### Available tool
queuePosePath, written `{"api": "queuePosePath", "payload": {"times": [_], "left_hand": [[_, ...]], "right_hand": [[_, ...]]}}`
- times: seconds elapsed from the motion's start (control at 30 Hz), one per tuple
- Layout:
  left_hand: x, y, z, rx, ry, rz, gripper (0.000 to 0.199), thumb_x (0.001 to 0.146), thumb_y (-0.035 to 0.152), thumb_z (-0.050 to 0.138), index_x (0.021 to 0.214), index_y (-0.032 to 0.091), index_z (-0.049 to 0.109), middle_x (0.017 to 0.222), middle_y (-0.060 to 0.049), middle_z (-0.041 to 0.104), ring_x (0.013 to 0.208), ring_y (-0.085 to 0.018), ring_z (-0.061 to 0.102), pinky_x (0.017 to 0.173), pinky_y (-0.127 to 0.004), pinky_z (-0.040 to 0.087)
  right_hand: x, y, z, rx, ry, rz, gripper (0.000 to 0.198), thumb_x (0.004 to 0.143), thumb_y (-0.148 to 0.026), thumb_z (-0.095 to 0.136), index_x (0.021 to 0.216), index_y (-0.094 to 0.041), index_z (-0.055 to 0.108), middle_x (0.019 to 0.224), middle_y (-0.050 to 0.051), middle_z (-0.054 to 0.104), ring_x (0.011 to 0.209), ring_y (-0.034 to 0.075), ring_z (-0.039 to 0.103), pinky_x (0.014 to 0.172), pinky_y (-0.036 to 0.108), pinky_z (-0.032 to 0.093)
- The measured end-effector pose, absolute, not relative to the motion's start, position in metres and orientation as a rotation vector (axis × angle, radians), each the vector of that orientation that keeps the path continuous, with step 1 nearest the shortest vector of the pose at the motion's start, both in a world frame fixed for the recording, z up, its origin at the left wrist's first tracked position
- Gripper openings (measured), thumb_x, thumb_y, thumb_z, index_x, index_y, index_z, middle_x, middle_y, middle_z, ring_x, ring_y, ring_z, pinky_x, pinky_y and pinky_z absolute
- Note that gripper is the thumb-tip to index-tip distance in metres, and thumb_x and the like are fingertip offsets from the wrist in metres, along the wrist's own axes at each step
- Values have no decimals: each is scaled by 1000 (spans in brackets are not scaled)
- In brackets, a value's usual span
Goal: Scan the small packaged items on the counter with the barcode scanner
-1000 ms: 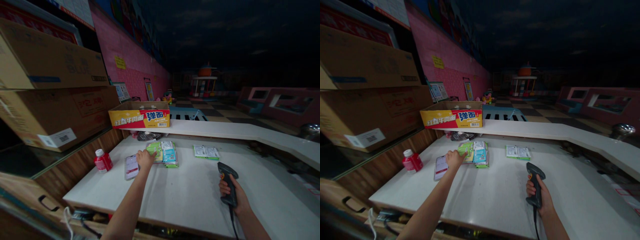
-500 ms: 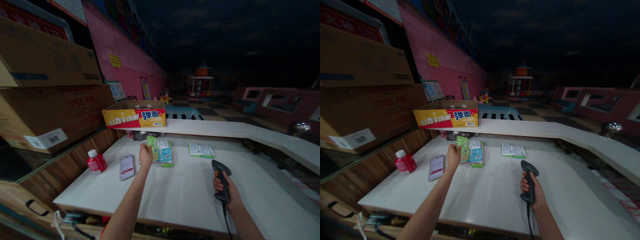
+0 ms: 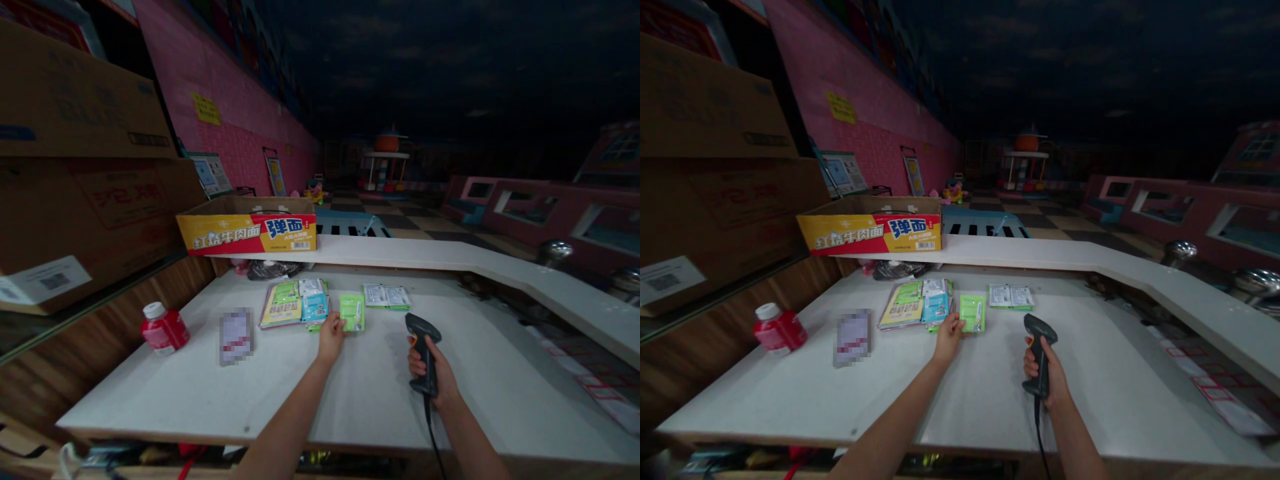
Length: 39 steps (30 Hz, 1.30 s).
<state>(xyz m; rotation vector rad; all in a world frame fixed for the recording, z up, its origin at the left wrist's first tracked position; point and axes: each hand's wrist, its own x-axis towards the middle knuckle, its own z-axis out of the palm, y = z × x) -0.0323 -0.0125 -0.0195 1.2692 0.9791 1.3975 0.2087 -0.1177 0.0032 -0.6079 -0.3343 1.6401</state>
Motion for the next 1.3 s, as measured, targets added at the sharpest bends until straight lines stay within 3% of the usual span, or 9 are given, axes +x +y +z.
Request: {"api": "queuePosePath", "payload": {"times": [0.23, 0.67, 1.03, 1.3], "left_hand": [[-33, -8, -23, 1311, 1023, 1408, 31, 75, 47, 64, 80, 20, 51, 74, -1, 63, 68, -18, 64, 55, -30, 57], [-32, -13, -13, 1379, 1152, 1415, 25, 77, 44, 60, 77, 20, 52, 72, -1, 58, 67, -16, 59, 55, -28, 57], [-32, -15, -13, 1360, 1068, 1409, 31, 75, 49, 62, 79, 20, 52, 73, -1, 58, 67, -18, 61, 56, -34, 58], [-33, -18, -9, 1417, 1085, 1362, 34, 72, 51, 64, 82, 19, 59, 79, -1, 58, 66, -17, 60, 53, -32, 57]], "right_hand": [[186, -130, 22, -991, -572, 1531, 49, 67, -59, 76, 86, -18, 58, 51, -5, 53, 37, 6, 42, 34, 15, 31], [160, -184, 45, -1262, -813, 1451, 47, 70, -60, 73, 88, -21, 55, 52, -6, 56, 36, 9, 47, 32, 19, 36], [171, -161, 36, -1127, -717, 1427, 42, 71, -54, 76, 88, -20, 58, 52, -5, 55, 36, 8, 46, 32, 17, 34], [211, -115, 16, -719, -401, 1610, 36, 72, -44, 78, 87, -18, 59, 56, -6, 50, 41, 5, 42, 35, 13, 35]]}}
